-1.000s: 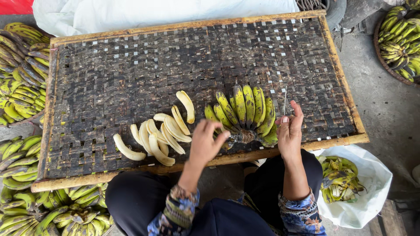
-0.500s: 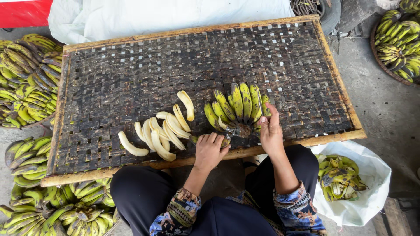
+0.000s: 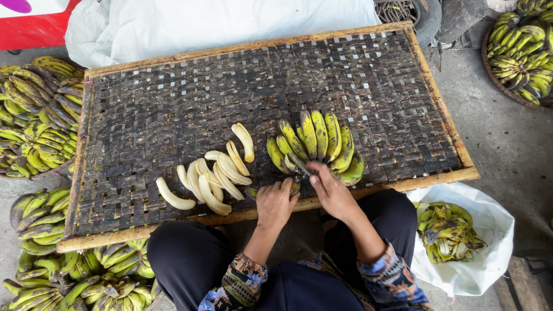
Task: The person sits on the floor in front of a woven bamboo mat and peels green bananas one at a time using a small knife, pulling the skin off by hand. Peeled bananas are laid on the mat and discarded peels are dropped into a plastic sack beside them.
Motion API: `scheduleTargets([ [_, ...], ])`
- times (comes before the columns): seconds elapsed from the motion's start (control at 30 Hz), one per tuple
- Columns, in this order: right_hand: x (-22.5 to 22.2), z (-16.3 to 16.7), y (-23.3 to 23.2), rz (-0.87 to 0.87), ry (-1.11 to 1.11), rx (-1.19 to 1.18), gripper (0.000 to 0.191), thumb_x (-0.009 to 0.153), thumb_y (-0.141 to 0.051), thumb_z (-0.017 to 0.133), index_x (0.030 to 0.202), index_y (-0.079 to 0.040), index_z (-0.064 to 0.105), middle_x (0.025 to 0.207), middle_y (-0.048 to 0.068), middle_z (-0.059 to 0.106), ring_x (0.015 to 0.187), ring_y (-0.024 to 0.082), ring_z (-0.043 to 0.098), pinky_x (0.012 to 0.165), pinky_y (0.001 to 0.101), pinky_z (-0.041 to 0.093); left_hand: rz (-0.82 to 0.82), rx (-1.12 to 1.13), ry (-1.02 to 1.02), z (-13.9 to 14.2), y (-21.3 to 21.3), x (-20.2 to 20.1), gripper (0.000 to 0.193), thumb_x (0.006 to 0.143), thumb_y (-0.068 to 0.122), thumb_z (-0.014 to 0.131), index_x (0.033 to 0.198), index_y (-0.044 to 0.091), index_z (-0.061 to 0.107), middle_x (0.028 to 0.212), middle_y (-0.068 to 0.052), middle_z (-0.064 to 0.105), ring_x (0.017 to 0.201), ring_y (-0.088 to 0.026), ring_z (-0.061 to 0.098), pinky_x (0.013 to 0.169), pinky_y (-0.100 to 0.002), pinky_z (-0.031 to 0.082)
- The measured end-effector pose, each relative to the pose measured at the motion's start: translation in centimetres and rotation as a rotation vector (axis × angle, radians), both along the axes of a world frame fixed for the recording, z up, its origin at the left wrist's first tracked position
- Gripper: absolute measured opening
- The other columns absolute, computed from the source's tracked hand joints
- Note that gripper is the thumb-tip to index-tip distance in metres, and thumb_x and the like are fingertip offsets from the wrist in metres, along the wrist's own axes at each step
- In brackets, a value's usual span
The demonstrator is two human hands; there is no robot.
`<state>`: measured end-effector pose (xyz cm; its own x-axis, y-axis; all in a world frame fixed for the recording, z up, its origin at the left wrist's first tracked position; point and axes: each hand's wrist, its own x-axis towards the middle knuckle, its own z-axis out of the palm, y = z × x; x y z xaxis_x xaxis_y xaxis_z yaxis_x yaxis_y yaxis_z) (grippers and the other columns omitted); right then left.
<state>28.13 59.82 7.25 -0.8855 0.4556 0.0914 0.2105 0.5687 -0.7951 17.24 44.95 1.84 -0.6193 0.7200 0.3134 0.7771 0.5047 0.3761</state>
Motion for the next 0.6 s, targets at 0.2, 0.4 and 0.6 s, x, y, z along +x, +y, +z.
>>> scheduleTargets([
  [0.2, 2.9, -2.1, -1.9, -0.007, -0.521, 0.000, 0.035, 0.106, -0.041, 0.045, 0.128, -0.014, 0.051, 0.102, 0.023, 0.073, 0.104, 0.042, 0.068, 0.087, 0.0502, 0.053, -0.054, 0.091, 0.121, -0.6, -0.4, 0.0, 0.037, 0.073, 0.022, 0.086, 0.105, 0.010, 0.070, 0.090, -0.004, 0.070, 0.084, -0.024, 0.068, 0.082, -0.039, 0.049],
  [0.4, 3.0, -3.4, -2.8, -0.050, -0.363, 0.010, 0.038, 0.103, -0.041, 0.044, 0.121, -0.008, 0.052, 0.107, 0.023, 0.073, 0.102, 0.044, 0.067, 0.082, 0.0523, 0.053, -0.029, 0.084, 0.128, -1.3, -0.6, 0.3, 0.034, 0.074, 0.020, 0.084, 0.104, 0.010, 0.070, 0.090, -0.003, 0.068, 0.089, -0.022, 0.066, 0.090, -0.039, 0.044],
  [0.6, 0.8, -3.1, -4.6, -0.151, -0.498, 0.143, 0.039, 0.105, -0.043, 0.042, 0.119, -0.008, 0.050, 0.111, 0.025, 0.071, 0.098, 0.046, 0.068, 0.085, 0.0540, 0.053, -0.004, 0.118, 0.140, -1.5, -0.5, 0.3, 0.035, 0.073, 0.015, 0.082, 0.104, 0.011, 0.069, 0.095, -0.001, 0.069, 0.094, -0.020, 0.066, 0.094, -0.039, 0.042],
])
